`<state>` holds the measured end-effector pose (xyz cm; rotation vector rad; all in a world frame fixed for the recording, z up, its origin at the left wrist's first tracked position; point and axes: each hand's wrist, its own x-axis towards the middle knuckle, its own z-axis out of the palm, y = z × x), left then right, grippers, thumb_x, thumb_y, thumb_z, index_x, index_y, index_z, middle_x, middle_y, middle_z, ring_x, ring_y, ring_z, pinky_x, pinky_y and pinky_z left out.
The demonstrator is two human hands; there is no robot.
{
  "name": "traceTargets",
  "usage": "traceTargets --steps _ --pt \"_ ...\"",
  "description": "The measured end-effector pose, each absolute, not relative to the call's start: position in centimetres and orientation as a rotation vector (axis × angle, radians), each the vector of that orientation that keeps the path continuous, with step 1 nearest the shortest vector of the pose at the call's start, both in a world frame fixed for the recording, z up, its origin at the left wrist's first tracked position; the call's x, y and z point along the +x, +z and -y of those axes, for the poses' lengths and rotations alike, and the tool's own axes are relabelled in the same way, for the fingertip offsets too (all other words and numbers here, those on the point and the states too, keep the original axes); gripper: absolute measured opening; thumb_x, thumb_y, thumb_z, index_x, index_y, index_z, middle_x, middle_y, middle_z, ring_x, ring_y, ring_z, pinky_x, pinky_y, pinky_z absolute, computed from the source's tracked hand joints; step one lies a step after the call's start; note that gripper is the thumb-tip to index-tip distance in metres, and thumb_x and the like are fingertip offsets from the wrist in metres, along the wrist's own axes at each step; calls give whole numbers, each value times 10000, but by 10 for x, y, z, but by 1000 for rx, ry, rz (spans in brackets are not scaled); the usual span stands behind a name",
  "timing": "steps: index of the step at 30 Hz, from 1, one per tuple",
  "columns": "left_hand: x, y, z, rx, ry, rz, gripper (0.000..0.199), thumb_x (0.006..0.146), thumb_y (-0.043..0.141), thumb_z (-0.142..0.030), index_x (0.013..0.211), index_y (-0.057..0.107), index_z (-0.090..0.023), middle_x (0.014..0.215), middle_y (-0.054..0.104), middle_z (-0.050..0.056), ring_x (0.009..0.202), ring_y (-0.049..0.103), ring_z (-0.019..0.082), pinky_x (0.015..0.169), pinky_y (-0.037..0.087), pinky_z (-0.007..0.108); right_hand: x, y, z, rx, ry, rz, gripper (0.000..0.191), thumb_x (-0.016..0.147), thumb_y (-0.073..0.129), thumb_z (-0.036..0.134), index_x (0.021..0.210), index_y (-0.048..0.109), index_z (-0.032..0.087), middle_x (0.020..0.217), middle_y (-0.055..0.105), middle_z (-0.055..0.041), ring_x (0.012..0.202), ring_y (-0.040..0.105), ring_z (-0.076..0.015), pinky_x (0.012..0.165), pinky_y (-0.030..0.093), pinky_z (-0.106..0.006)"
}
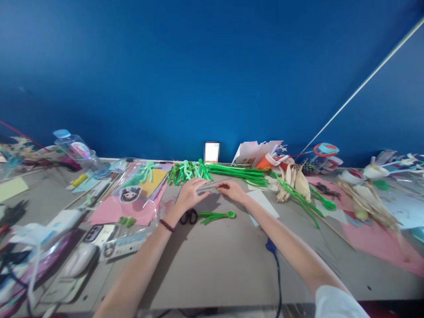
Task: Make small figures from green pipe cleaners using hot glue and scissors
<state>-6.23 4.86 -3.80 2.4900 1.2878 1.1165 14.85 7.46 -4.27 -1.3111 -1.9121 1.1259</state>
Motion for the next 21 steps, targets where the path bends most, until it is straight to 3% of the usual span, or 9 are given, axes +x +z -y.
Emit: traceTargets --steps 6,14,21 --pt "-84 -47 -54 2408 987 -1426 411 785 576 -479 1104 614 -223 1103 632 53 1041 559 208 913 444 330 128 -48 -80 -1301 542 2475 165 817 558 194 914 690 199 908 687 -42 822 600 -173 718 434 -259" --pt "-92 -55 -57 2404 959 -1462 436 802 549 -484 1129 601 -199 1105 631 72 1034 557 212 916 436 336 100 -36 -94 -1218 47 2961 219 875 477 145 924 691 153 939 669 -110 962 587 -229 774 443 -288" --pt "-94 -60 -59 2441 1040 -1433 403 808 553 -461 1107 602 -196 1066 642 85 1011 569 219 889 448 356 85 -32 -97 -1152 66 3039 243 821 480 30 917 689 109 958 673 -164 994 579 -249 830 431 -320"
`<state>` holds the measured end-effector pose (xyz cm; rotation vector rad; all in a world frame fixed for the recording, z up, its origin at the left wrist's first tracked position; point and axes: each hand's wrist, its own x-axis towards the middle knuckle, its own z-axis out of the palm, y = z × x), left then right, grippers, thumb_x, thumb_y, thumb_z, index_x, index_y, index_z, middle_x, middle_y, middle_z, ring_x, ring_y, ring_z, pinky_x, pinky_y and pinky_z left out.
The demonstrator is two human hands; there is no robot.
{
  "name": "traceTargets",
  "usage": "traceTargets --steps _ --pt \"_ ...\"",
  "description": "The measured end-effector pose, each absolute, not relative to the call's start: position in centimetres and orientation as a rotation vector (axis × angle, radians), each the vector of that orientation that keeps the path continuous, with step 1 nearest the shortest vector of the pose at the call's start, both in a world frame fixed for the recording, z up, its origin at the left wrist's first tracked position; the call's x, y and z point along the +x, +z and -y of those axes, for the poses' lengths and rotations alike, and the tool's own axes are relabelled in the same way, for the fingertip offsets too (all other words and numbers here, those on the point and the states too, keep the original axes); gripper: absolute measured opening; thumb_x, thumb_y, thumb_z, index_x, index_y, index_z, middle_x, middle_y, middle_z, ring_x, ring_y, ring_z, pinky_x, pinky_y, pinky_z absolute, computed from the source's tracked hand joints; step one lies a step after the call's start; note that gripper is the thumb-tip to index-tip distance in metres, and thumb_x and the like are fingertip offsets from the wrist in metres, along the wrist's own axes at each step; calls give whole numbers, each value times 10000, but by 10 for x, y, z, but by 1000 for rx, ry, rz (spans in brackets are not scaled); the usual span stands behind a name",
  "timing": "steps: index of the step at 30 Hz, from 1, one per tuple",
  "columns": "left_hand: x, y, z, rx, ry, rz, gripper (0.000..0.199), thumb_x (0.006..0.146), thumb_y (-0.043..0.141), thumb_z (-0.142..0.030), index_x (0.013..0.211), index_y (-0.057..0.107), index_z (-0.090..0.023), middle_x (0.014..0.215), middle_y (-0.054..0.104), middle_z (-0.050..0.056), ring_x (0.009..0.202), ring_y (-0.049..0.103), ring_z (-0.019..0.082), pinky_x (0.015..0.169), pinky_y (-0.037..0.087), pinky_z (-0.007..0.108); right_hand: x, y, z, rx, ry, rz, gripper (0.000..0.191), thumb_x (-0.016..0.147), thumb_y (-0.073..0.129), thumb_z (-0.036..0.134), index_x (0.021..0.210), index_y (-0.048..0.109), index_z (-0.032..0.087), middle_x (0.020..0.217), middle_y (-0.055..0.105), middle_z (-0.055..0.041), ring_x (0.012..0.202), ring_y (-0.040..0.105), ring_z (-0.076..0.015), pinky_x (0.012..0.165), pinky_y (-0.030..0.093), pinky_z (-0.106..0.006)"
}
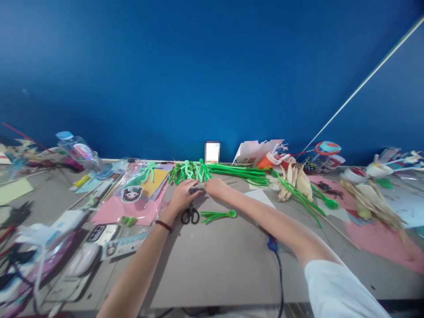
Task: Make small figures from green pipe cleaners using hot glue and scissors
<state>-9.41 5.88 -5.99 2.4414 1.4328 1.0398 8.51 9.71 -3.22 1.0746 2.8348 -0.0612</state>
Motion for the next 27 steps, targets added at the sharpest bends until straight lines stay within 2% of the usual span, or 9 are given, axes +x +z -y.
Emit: traceTargets --steps 4,7,12,15,17,19,22,27 --pt "-93 -60 -58 2399 1069 -1444 416 807 554 -464 1124 597 -198 1067 642 78 1005 572 214 887 453 346 95 -32 -97 1184 -152 -2848 205 794 514 64 896 684 113 964 668 -160 975 585 -251 801 435 -303" --pt "-89 -58 -57 2361 1113 -1453 427 798 561 -476 1119 600 -197 1072 638 71 1014 566 211 894 453 338 110 -31 -95 1354 -279 -2868 180 788 514 105 853 681 123 902 677 -136 885 607 -241 707 441 -275" --pt "-77 -50 -49 2365 1208 -1384 417 795 576 -457 1120 597 -197 1100 627 74 1050 556 204 937 438 338 132 -30 -83 1523 -597 -2916 198 835 484 216 824 669 146 749 674 -41 665 594 -141 574 404 -207" --pt "-67 -43 -41 2341 1201 -1336 382 796 587 -430 1112 601 -215 1122 627 70 1064 560 209 945 441 362 138 -31 -74 1547 -1184 -2892 265 849 480 319 803 668 138 656 635 -10 551 528 -102 509 378 -196" --pt "-61 -39 -38 2290 1218 -1259 357 794 595 -411 1095 608 -218 1098 643 69 1041 579 209 924 461 372 139 -33 -69 1558 -1752 -2725 267 804 544 370 768 668 136 603 598 5 511 485 -88 487 367 -197" --pt "-56 -37 -36 2173 1244 -1160 351 788 608 -386 1095 605 -215 1028 670 63 961 618 196 865 500 357 138 -34 -64 1582 -2150 -2508 249 743 619 382 741 672 138 582 573 17 500 465 -78 487 372 -196" --pt "-52 -37 -35 1976 1265 -1060 377 770 630 -359 1114 595 -207 964 687 57 871 648 182 803 532 343 134 -35 -59 1585 -2523 -2230 244 667 698 374 722 680 137 573 567 22 511 466 -71 489 380 -191" --pt "-51 -38 -37 1883 1253 -986 397 748 650 -351 1111 601 -198 934 683 57 873 644 183 832 524 362 129 -33 -53 1550 -2897 -1842 227 617 760 330 702 686 132 606 610 1 580 535 -86 521 432 -187"
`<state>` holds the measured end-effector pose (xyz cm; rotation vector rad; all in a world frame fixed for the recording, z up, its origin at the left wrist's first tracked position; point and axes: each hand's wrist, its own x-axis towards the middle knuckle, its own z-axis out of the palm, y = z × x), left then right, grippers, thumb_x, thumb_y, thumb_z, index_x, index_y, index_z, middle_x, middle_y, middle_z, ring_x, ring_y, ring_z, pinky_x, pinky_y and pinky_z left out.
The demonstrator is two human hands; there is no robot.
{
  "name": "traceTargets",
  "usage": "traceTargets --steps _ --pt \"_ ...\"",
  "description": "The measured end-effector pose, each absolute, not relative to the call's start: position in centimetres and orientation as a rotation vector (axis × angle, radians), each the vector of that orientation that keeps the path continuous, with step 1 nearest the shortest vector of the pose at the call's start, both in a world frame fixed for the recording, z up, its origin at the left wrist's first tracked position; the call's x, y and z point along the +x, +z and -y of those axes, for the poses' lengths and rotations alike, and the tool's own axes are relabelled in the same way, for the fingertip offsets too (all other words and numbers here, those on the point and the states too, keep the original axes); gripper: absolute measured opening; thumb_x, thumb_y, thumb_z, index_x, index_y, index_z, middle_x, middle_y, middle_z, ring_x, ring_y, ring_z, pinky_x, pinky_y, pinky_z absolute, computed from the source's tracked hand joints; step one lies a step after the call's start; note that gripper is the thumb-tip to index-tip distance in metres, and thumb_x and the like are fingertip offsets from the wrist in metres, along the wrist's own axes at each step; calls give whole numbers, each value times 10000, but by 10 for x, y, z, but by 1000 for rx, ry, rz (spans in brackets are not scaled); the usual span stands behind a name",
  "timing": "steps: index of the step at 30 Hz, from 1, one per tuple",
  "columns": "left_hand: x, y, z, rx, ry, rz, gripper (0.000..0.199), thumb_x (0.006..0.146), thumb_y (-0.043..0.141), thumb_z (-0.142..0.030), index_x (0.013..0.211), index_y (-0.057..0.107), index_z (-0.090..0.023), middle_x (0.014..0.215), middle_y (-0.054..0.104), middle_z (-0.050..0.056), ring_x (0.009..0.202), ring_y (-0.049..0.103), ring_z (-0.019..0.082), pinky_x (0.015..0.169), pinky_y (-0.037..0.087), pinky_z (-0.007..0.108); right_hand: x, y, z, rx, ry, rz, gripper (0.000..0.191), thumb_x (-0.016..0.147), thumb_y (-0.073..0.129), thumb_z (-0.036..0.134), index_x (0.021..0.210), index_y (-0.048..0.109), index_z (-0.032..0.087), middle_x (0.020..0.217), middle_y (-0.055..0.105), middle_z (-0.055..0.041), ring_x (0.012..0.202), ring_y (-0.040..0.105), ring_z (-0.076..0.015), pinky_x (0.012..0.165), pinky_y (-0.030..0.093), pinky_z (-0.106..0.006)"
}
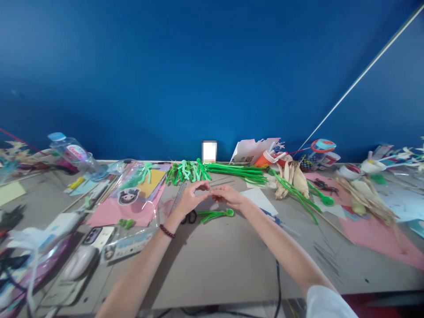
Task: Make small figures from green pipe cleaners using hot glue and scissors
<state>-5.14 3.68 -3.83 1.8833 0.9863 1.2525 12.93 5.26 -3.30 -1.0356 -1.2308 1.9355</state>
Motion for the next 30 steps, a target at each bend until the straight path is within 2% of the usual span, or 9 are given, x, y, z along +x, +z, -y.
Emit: traceTargets --steps 8,13,17,20,22,25,28,30 --pt "-49 -32 -34 1882 1283 -1021 376 744 660 -353 1083 612 -199 880 668 42 817 639 163 785 533 324 127 -24 -44 -1011 1986 1048 134 688 733 229 774 689 136 746 678 -36 647 622 -96 534 485 -158" --pt "-47 -26 -30 1969 1295 -1050 354 757 644 -368 1074 616 -213 863 672 38 789 632 163 758 531 326 128 -25 -43 -1066 1966 1031 115 718 718 232 761 690 129 713 671 -39 596 596 -80 498 473 -148" --pt "-44 -27 -28 2076 1281 -1036 357 779 622 -365 1100 609 -209 873 665 49 795 621 166 763 519 334 128 -25 -42 -1098 1943 1065 143 683 736 260 691 662 137 618 626 -3 537 547 -67 498 456 -163" --pt "-41 -27 -26 2071 1263 -1072 438 772 626 -387 1170 565 -215 915 657 52 804 616 167 757 517 329 133 -21 -39 -1065 1805 1249 189 660 730 303 651 629 144 592 598 19 536 535 -71 509 441 -180" --pt "-39 -25 -23 1988 1241 -1133 489 769 620 -409 1209 530 -213 933 657 53 768 620 161 683 523 299 140 -17 -36 -1087 1686 1380 204 665 709 328 669 619 145 593 600 19 524 530 -75 498 426 -188" --pt "-34 -19 -18 1910 1140 -1162 361 796 574 -417 1087 613 -207 887 679 53 728 626 166 576 496 260 154 -14 -29 -1173 1560 1489 211 691 661 351 710 607 147 620 624 2 484 508 -76 447 383 -190" --pt "-25 -19 -11 1785 1023 -1075 280 789 581 -397 954 678 -193 887 704 60 740 634 177 591 485 260 164 -16 -19 -1218 1494 1553 201 699 638 349 706 590 153 638 625 -2 474 486 -74 428 345 -186" --pt "-19 -25 -6 1571 980 -1055 276 757 611 -398 881 685 -164 797 706 53 653 618 161 557 471 254 166 -21 -13 -1221 1463 1605 180 700 634 330 719 591 156 638 616 4 499 496 -81 461 363 -193"
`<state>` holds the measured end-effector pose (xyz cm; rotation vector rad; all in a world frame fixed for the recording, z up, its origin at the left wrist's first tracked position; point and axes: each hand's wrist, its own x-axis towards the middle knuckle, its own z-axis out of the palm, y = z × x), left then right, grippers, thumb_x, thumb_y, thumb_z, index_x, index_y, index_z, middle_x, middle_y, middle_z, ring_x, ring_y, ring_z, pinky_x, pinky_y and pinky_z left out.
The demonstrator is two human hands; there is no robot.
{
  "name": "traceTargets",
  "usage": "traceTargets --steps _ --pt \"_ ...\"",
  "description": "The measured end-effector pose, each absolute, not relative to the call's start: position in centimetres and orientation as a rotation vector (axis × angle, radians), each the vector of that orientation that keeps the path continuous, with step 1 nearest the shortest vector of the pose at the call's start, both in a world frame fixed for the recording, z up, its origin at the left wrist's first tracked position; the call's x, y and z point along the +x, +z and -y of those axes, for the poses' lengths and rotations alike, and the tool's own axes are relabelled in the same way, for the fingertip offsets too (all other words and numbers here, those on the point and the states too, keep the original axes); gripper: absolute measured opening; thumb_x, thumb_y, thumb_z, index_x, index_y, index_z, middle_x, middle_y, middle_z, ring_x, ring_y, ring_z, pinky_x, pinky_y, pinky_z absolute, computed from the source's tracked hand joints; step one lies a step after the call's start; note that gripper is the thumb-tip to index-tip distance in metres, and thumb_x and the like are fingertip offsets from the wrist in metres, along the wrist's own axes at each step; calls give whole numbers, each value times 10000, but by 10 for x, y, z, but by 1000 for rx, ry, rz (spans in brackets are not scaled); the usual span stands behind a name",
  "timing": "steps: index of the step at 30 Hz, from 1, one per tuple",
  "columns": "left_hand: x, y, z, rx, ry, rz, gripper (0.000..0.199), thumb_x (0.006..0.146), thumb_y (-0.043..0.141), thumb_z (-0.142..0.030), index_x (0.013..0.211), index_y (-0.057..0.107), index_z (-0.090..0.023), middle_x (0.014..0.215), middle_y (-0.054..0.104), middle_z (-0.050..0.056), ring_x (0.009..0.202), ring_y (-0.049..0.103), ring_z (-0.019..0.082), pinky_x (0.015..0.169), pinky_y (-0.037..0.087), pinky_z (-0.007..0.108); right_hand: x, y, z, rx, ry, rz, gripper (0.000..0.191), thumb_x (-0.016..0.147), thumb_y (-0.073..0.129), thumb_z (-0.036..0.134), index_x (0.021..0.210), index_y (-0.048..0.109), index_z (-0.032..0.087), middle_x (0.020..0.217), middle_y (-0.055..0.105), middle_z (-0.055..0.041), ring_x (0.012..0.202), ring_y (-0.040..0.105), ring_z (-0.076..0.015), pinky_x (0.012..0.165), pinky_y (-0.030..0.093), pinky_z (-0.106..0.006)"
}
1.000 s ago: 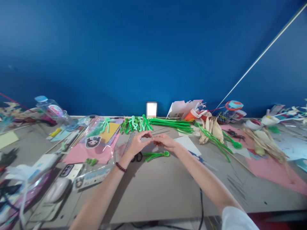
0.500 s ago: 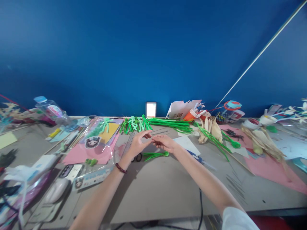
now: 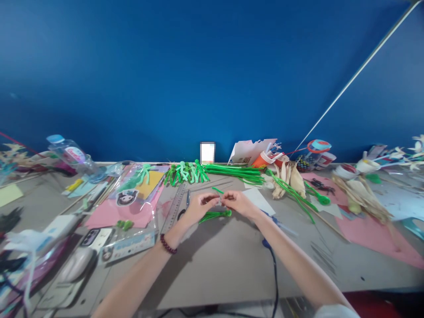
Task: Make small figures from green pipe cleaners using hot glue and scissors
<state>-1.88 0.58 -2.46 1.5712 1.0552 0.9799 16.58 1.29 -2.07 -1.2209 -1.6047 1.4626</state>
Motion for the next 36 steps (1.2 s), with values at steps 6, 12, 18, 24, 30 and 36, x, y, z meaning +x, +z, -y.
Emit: traceTargets --steps 6,12,18,24,30,36 --pt "-14 -43 3 1402 1065 -1161 240 694 648 -378 664 640 -141 634 642 24 548 544 126 513 414 235 161 -33 -3 -1225 1299 1797 138 721 603 265 790 654 157 689 639 -8 623 550 -122 592 415 -229" --pt "-16 -40 10 1522 1119 -1206 166 720 612 -311 700 657 -152 723 670 38 643 571 144 585 424 238 163 -26 2 -1272 1218 1843 235 755 575 304 874 720 163 831 696 -37 771 587 -175 705 428 -269" --pt "-13 -36 13 1520 1152 -1205 165 710 626 -313 685 670 -156 713 673 52 643 560 155 603 423 254 167 -25 6 -1356 1246 1702 283 744 574 360 874 721 156 766 663 -33 590 535 -127 508 379 -226" --pt "-15 -42 11 1442 1196 -1231 150 671 664 -309 662 680 -161 675 664 48 588 538 144 554 396 247 172 -25 3 -1380 1153 1701 221 728 564 326 786 702 163 740 622 -23 508 479 -92 445 348 -210" --pt "-17 -44 9 1424 1237 -1204 151 680 663 -317 659 681 -168 670 657 34 608 541 145 581 400 249 171 -22 3 -1359 1358 1421 192 693 601 324 792 624 162 538 513 43 472 468 -92 444 388 -205" --pt "-13 -38 16 1396 1249 -1125 153 675 680 -318 656 680 -166 683 654 43 677 557 160 652 409 263 163 -26 8 -1302 1464 1369 237 665 641 353 782 627 147 544 532 39 492 490 -90 451 405 -198"
